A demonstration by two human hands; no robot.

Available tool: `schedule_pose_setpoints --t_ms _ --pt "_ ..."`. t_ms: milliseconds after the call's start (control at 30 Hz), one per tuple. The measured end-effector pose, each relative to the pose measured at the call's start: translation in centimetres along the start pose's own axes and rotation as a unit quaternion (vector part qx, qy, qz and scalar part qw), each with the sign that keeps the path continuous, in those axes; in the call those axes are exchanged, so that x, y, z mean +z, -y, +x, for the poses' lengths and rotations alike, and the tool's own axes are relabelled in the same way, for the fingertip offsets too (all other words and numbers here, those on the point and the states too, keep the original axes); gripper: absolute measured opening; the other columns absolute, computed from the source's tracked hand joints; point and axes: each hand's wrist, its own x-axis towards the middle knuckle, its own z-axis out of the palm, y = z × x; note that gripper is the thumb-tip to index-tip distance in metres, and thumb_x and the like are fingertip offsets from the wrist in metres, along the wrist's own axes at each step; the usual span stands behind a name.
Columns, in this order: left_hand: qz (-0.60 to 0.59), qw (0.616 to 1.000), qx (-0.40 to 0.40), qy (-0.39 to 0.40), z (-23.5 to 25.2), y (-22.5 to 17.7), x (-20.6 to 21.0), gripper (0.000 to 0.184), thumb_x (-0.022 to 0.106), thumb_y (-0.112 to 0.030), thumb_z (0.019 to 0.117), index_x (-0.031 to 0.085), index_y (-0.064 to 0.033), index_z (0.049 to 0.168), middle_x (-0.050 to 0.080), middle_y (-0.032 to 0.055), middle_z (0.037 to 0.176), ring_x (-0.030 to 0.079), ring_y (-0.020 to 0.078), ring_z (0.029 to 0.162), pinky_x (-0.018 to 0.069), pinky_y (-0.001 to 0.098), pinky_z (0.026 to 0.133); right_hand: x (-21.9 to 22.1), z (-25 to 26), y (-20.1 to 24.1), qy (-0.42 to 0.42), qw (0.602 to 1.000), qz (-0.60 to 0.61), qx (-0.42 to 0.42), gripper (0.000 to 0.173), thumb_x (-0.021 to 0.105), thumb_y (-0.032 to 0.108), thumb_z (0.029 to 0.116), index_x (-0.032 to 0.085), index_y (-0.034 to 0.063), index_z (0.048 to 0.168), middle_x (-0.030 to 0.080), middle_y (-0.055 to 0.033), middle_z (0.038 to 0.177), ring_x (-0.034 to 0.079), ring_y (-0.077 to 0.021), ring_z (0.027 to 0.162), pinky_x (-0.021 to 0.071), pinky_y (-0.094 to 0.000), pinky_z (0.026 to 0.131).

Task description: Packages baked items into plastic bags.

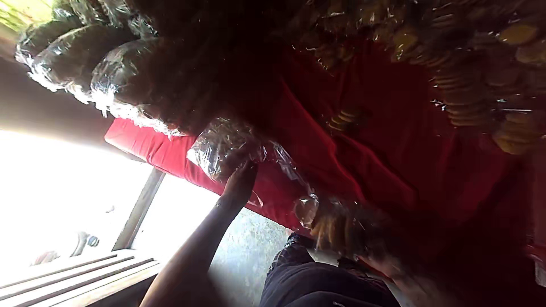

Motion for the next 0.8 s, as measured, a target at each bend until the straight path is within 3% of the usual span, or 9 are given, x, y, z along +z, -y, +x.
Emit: schedule_pose_setpoints --t_ms 133,267,367,433,533,600,667,733,800 --pt "-0.207 0.967 0.146 -0.038 -3.6 2.3 -1.9 0.077 0.045 0.009 0.0896 0.028 -0.0134 0.162 0.025 0.0093 0.168 0.043 0.0196 0.145 0.0422 0.038 0.112 4.3 9.9 -2.5 0.043 0.999 0.033 0.008 0.023 0.079 0.034 0.0826 0.074 0.0226 0.102 0.073 0.0013 0.091 0.07 -0.011 0.081 0.059 -0.0299 0.073" --pt "-0.381 0.883 0.222 -0.159 -4.8 4.7 -0.4 0.07 0.049 0.005 0.0924 0.031 -0.0063 0.159 0.035 0.0164 0.16 0.057 0.0031 0.102 0.0483 0.0189 0.078 6.0 13.2 -4.8 -0.05 0.989 -0.132 0.053 0.044 0.088 0.029 0.0746 0.068 0.0113 0.108 0.072 -0.0011 0.092 0.07 -0.0128 0.082 0.0603 -0.0315 0.074" --pt "-0.341 0.839 0.365 -0.215 -5.5 5.5 1.2 0.048 0.055 0.005 0.0906 0.058 -0.0059 0.137 0.04 0.0243 0.156 0.065 0.0213 0.119 0.0584 0.0323 0.086 7.9 14.2 -5.2 -0.027 0.982 -0.163 0.09 0.024 0.076 0.022 0.0875 0.068 0.0103 0.106 0.074 0.0006 0.092 0.072 -0.012 0.084 0.0608 -0.0311 0.078" --pt "-0.292 0.823 0.426 -0.238 -6.3 5.9 1.9 0.029 0.055 0.003 0.0936 0.063 -0.0106 0.118 0.045 0.0234 0.149 0.068 0.0169 0.099 0.0586 0.0273 0.077 7.9 15.2 -5.2 -0.135 0.98 -0.141 0.047 0.01 0.068 0.017 0.0886 0.065 0.0109 0.096 0.069 0.0023 0.078 0.068 -0.0091 0.068 0.0583 -0.0273 0.064" --pt "-0.174 0.868 0.386 -0.26 -7.3 7.0 2.1 0.018 0.063 0.002 0.0892 0.07 -0.013 0.098 0.05 0.0213 0.147 0.065 0.0171 0.068 0.0538 0.0279 0.054 7.5 16.2 -4.6 -0.339 0.926 -0.14 -0.087 0.02 0.057 0.007 0.0931 0.057 0.001 0.112 0.066 -0.0051 0.089 0.068 -0.0142 0.078 0.0608 -0.0332 0.073" --pt "-0.102 0.925 0.276 -0.24 -7.2 7.0 1.8 0.031 0.065 0.006 0.0845 0.075 -0.0064 0.111 0.047 0.0194 0.154 0.073 0.0259 0.073 0.0578 0.0367 0.055 7.4 15.4 -5.3 -0.354 0.876 -0.27 -0.183 0.045 0.069 0.012 0.0837 0.053 -0.0039 0.122 0.066 -0.0037 0.101 0.068 -0.0094 0.089 0.0599 -0.0288 0.08" --pt "-0.064 0.959 0.201 -0.191 -6.4 6.4 1.2 0.05 0.057 0.008 0.091 0.06 -0.0036 0.139 0.037 0.0123 0.162 0.074 0.0255 0.089 0.0595 0.0372 0.066 7.0 14.1 -6.9 -0.261 0.829 -0.426 -0.252 0.066 0.085 0.026 0.0766 0.059 -0.0075 0.127 0.064 -0.0108 0.129 0.063 -0.0113 0.117 0.0549 -0.03 0.1" --pt "-0.095 0.939 0.24 -0.227 -5.4 5.9 1.4 0.054 0.056 0.012 0.0863 0.056 0.0036 0.14 0.043 0.0126 0.159 0.074 0.0249 0.1 0.0602 0.0361 0.071 6.7 13.6 -8.2 -0.211 0.814 -0.498 -0.21 0.082 0.087 0.037 0.0719 0.057 -0.0063 0.134 0.053 -0.0201 0.145 0.054 -0.0166 0.132 0.0472 -0.0313 0.109" --pt "-0.15 0.89 0.342 -0.262 -5.1 5.2 1.9 0.057 0.056 0.012 0.084 0.055 0.0057 0.141 0.051 0.0158 0.152 0.074 0.0241 0.1 0.0613 0.0344 0.073 7.2 14.1 -8.8 -0.217 0.836 -0.468 -0.186 0.093 0.088 0.037 0.067 0.049 -0.0103 0.137 0.058 -0.0164 0.135 0.058 -0.0098 0.123 0.0501 -0.0245 0.103"
